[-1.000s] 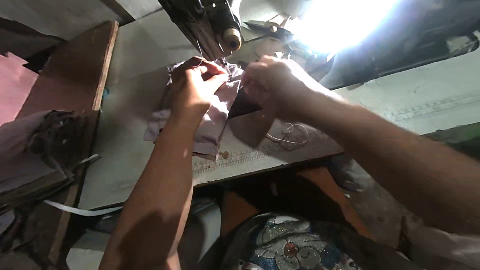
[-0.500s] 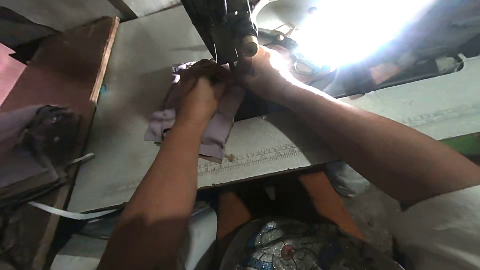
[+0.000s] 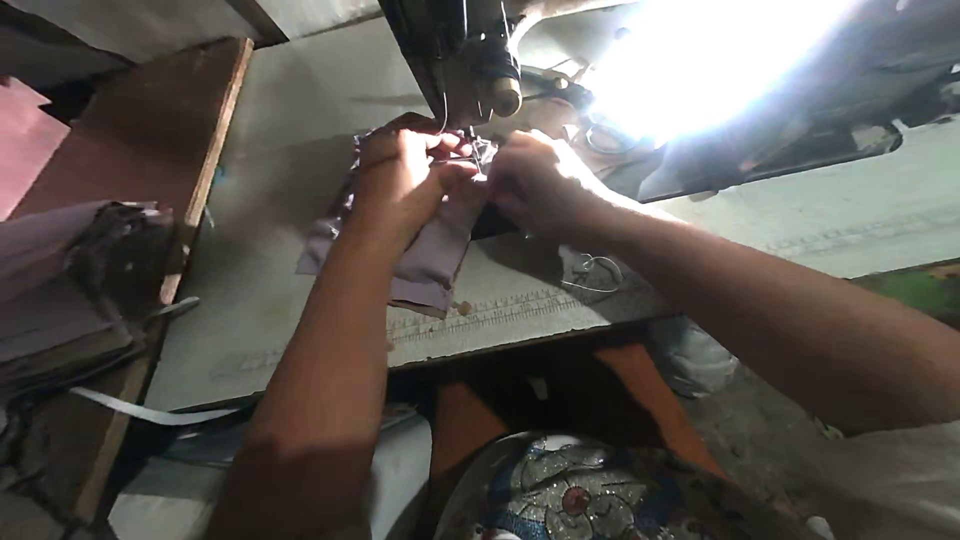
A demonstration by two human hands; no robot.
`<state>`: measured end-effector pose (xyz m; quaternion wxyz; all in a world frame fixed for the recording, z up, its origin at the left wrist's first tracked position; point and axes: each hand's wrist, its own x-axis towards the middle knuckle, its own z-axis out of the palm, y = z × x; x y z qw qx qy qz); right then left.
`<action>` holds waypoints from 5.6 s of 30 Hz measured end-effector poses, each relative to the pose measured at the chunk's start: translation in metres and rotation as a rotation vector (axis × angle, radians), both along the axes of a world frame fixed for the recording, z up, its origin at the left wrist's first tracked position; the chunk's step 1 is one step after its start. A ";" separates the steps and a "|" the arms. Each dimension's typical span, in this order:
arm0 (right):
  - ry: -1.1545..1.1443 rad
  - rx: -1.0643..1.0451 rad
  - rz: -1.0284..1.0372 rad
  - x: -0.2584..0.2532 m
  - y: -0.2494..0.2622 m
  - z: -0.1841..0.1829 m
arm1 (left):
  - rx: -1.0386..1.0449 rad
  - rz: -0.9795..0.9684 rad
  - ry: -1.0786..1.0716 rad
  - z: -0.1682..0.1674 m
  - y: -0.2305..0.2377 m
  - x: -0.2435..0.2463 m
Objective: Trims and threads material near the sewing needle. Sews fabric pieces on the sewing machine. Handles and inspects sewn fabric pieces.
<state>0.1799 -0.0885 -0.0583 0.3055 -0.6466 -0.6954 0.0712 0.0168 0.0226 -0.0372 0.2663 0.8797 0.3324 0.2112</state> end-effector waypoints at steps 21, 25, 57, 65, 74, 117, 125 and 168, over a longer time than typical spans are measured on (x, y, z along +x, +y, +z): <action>-0.114 -0.028 0.119 -0.038 -0.058 0.027 | 0.149 -0.290 0.285 0.029 -0.042 -0.031; -0.301 -0.115 -0.012 -0.014 -0.023 0.014 | 0.209 -0.371 0.185 0.026 -0.031 -0.037; -0.375 -0.116 0.086 -0.056 -0.042 0.007 | 0.254 -0.255 0.027 -0.024 -0.011 -0.036; -0.407 -0.165 0.030 -0.046 -0.038 0.010 | 0.277 -0.185 0.161 -0.023 -0.016 -0.026; -0.384 -0.269 -0.084 -0.031 -0.029 0.012 | 0.232 -0.168 0.340 -0.011 -0.001 -0.021; -0.463 -0.044 0.026 -0.029 -0.029 0.001 | 0.241 -0.465 0.079 -0.016 0.028 -0.037; -0.397 -0.095 -0.003 -0.013 -0.025 -0.005 | 0.403 -0.432 0.056 -0.029 0.009 -0.045; -0.509 -0.120 -0.045 -0.039 -0.027 -0.002 | 0.226 -0.386 0.060 -0.024 0.017 -0.039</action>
